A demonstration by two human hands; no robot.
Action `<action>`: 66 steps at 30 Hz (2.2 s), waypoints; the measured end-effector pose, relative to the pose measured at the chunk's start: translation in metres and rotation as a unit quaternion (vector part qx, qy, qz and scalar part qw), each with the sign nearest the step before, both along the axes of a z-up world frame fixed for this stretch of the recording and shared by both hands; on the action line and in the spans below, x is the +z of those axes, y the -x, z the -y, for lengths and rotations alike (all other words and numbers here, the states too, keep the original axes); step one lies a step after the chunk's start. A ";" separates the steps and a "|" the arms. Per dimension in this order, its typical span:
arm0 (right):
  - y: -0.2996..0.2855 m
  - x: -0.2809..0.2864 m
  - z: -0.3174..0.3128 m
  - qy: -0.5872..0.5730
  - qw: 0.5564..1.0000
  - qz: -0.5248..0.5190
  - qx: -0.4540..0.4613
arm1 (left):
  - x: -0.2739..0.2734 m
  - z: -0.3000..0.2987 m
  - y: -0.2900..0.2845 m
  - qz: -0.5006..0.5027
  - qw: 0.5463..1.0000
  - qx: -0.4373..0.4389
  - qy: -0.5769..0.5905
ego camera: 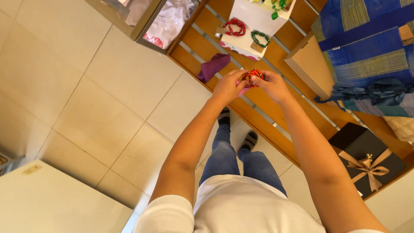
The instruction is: Wiping and organizing beaded bracelets and necklaces on a display shelf.
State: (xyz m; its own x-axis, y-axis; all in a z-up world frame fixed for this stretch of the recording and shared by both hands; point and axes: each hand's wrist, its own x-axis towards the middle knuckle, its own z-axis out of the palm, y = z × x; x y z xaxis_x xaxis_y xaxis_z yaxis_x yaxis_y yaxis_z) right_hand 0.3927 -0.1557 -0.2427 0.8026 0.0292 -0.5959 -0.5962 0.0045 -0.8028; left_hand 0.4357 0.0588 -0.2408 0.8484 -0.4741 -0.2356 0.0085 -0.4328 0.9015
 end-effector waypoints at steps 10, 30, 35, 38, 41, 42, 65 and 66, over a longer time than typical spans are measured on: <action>0.008 -0.079 0.038 -0.249 0.962 -0.080 -0.082 | -0.081 0.021 -0.005 -0.155 0.981 -0.067 0.097; 0.021 -0.209 0.047 0.133 0.983 -0.070 -0.101 | -0.202 0.079 0.015 -0.191 0.975 -0.008 -0.113; 0.009 -0.189 0.047 0.371 0.928 0.024 0.029 | -0.200 0.090 0.019 -0.169 0.977 0.002 -0.132; -0.004 -0.167 0.044 0.422 0.904 0.045 0.053 | -0.190 0.087 0.014 -0.135 0.982 0.049 -0.125; -0.019 -0.144 0.047 0.466 0.878 0.054 0.092 | -0.174 0.073 0.003 -0.140 0.981 0.119 -0.060; -0.025 -0.137 0.049 0.486 0.865 0.039 0.117 | -0.169 0.067 -0.001 -0.180 0.972 0.149 -0.007; -0.049 -0.153 0.077 0.028 0.937 0.034 -0.345 | -0.146 0.054 -0.066 -0.057 0.995 0.083 -0.014; -0.041 -0.144 0.075 0.010 0.929 0.045 -0.368 | -0.136 0.062 -0.076 -0.019 0.995 0.070 -0.071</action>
State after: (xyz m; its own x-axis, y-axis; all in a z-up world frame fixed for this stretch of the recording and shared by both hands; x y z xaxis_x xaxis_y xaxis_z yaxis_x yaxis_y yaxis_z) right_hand 0.4340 -0.2307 -0.3863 0.6475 -0.5574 -0.5197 -0.3675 0.3690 -0.8537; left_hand 0.5114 -0.0032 -0.3767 0.8927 -0.3119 -0.3253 0.1104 -0.5485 0.8288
